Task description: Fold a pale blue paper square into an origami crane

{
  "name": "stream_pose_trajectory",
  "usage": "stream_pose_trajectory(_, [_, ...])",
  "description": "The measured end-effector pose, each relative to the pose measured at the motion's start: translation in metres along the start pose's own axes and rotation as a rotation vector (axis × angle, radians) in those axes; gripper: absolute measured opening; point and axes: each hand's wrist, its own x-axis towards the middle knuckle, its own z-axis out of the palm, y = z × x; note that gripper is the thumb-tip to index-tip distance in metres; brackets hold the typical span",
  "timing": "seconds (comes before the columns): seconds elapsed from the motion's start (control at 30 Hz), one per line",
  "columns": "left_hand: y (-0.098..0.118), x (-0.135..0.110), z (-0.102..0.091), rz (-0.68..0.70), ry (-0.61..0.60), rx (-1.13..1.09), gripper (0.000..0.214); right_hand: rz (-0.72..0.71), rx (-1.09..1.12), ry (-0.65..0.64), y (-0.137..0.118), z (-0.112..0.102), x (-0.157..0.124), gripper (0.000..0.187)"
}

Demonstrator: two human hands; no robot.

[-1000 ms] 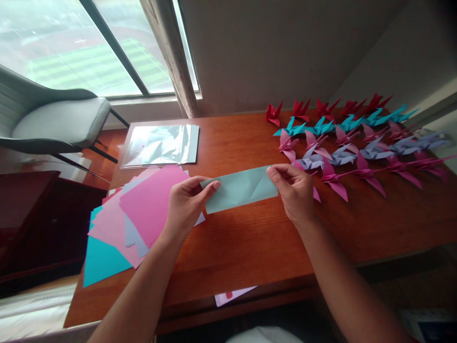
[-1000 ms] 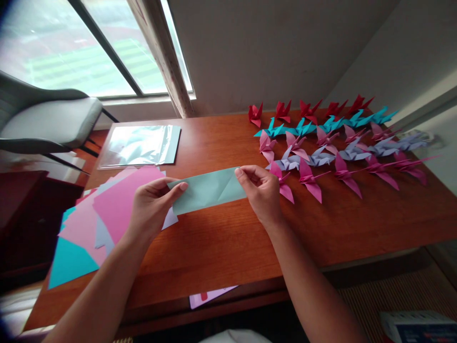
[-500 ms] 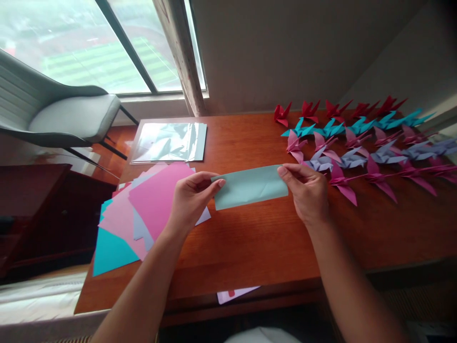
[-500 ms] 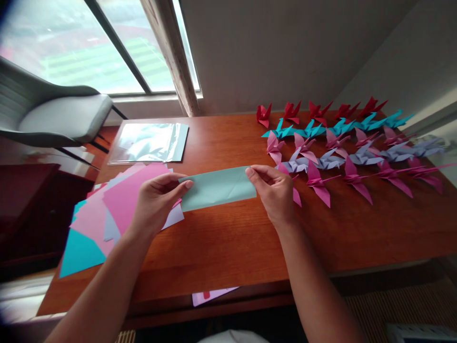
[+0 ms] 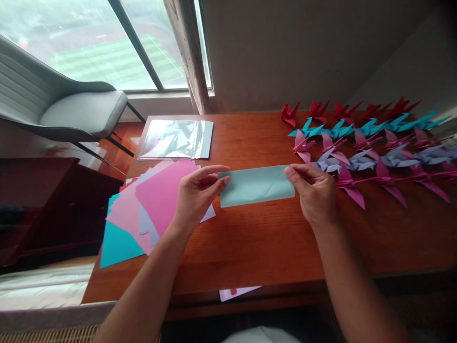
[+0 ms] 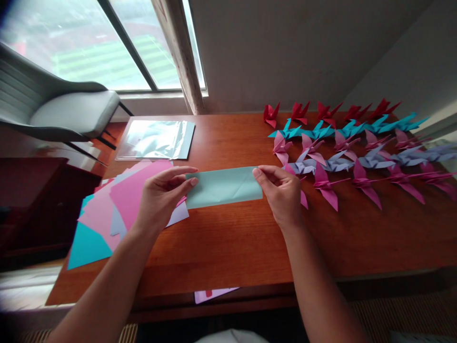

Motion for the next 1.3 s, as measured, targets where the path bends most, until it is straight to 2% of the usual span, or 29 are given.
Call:
stream_pose_trajectory(0.23, [-0.0028,-0.0004,-0.0003,0.016,0.008,0.012,0.018,0.000,0.035,-0.003,-0.0001,-0.0003,-0.0001,0.016])
stream_pose_trajectory(0.5, [-0.0019,-0.0001,-0.0006,0.010,0.034,0.043,0.022,-0.007,0.002,-0.004,-0.0002,-0.0008,0.0000,0.020])
stream_pose_trajectory(1.3, [-0.0030,0.0003,-0.0009,-0.003,0.036,0.019,0.023,-0.030,0.010,-0.026,-0.0048,-0.0007,-0.0011,0.018])
